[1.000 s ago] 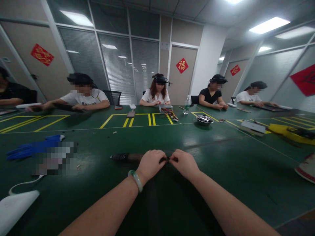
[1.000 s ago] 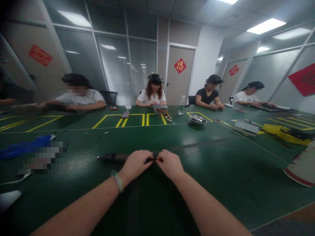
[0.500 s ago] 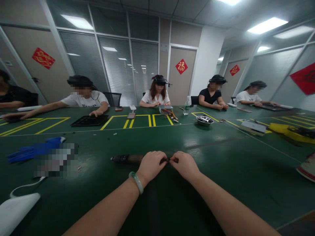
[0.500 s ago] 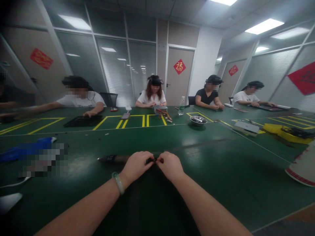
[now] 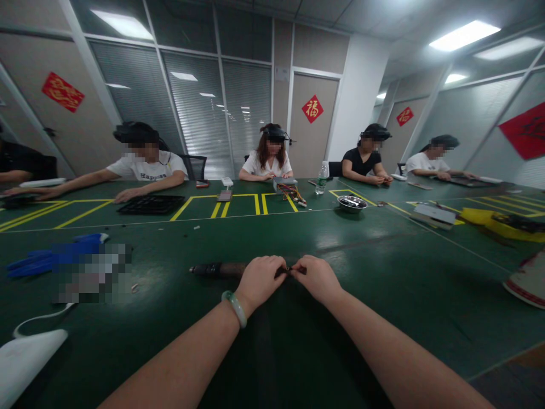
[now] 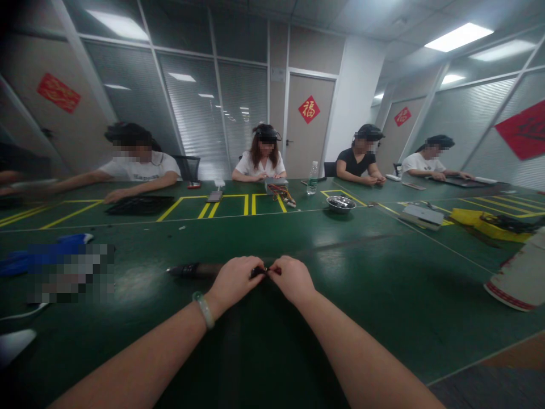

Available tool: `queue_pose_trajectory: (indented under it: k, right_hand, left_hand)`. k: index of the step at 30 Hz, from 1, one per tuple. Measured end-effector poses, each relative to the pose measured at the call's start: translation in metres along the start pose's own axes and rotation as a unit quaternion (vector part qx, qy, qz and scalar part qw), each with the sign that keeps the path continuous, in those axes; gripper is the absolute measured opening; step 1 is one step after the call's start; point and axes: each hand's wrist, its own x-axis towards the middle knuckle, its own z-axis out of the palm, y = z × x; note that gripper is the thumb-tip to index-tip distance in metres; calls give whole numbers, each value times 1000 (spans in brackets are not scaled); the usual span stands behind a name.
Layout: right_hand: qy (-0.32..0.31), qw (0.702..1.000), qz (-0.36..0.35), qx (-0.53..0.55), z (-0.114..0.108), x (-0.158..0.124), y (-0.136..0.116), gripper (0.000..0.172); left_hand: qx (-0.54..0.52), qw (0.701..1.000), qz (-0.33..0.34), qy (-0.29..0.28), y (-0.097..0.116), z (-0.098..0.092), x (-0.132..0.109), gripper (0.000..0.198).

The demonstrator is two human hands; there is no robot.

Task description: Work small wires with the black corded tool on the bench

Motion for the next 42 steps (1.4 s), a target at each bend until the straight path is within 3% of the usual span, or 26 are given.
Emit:
queue_pose_trajectory:
  k: [22, 29, 42]
  right_hand:
    - [-12, 1000, -3, 5, 0, 1, -1, 11]
    - [-10, 1000, -11, 4, -1, 0, 1, 9]
    - [-10, 992, -49, -115, -3, -2, -7, 16]
  left_hand:
    - [-4, 1000, 7, 1, -1, 0, -1, 15]
    - [-6, 1000, 19, 1, 0, -1, -1, 7]
    - [10, 1000, 5, -2, 3, 2, 1, 6]
